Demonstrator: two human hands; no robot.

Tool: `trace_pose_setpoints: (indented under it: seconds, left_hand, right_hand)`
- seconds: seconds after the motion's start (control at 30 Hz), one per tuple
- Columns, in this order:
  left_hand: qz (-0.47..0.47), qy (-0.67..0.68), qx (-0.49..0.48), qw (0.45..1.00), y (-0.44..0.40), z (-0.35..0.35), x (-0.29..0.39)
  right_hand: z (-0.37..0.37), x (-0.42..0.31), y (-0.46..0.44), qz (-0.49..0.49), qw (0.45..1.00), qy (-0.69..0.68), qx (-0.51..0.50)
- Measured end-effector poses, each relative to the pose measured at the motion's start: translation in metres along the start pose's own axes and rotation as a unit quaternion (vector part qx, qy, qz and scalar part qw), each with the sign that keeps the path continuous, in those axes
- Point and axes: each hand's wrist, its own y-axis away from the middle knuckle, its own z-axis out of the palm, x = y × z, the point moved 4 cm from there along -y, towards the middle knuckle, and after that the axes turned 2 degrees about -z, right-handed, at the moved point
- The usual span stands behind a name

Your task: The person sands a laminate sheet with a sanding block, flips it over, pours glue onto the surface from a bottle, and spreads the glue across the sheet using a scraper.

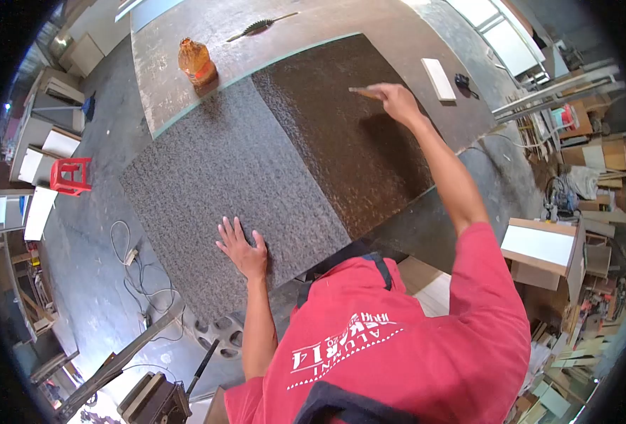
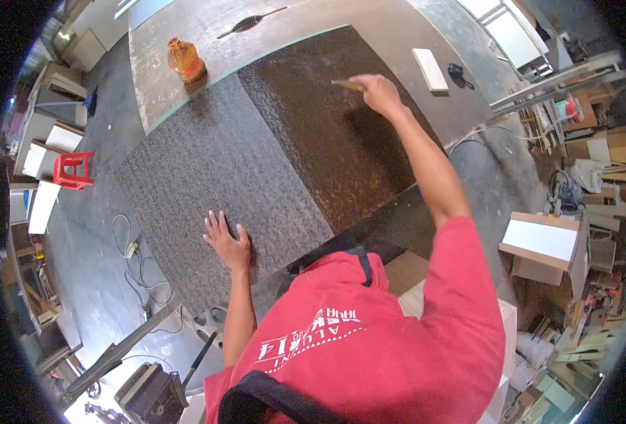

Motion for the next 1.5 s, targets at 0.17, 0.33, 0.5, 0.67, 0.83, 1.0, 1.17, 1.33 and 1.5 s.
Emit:
trace_pose_setpoints:
  seconds: [0.17,0.33,0.5,0.67,0.83,1.0,1.17,1.33,1.5]
  left_hand:
    - [-0.015,-0.006,-0.017,1.0,-0.001,0.001,0.003]
    - [-0.025,-0.01,-0.023,0.999,-0.002,-0.001,0.005]
    - [-0.02,-0.017,-0.025,0.999,-0.005,0.0,0.006]
    - [-0.009,-0.019,-0.021,1.0,-0.004,0.001,0.006]
    - [0.004,-0.023,-0.008,1.0,-0.001,0.002,0.005]
    - [0.007,-0.02,0.011,1.0,0.001,0.004,0.003]
    - [0.026,0.004,0.005,1.0,0.004,0.005,-0.005]
    - [0.003,0.063,0.086,0.994,0.022,-0.039,-0.065]
    - [-0.322,-0.041,0.131,0.937,0.074,-0.074,-0.189]
  right_hand:
    - [0.093,0.03,-0.068,0.025,0.971,0.238,0.007]
    - [0.051,-0.022,-0.062,-0.005,0.994,0.091,0.053]
    - [0.044,0.058,-0.112,0.187,0.963,0.196,0.011]
    - [0.079,-0.013,-0.061,-0.049,0.981,0.172,-0.07]
    - [0.022,0.094,0.007,-0.105,0.981,0.12,-0.111]
    - [0.011,0.061,0.144,-0.056,0.993,0.089,-0.057]
    - [0.054,-0.123,0.227,-0.064,0.984,0.082,-0.141]
    - [-0.002,-0.035,0.222,0.092,0.988,0.123,-0.001]
    - [-0.01,0.085,0.242,0.181,0.964,0.187,0.048]
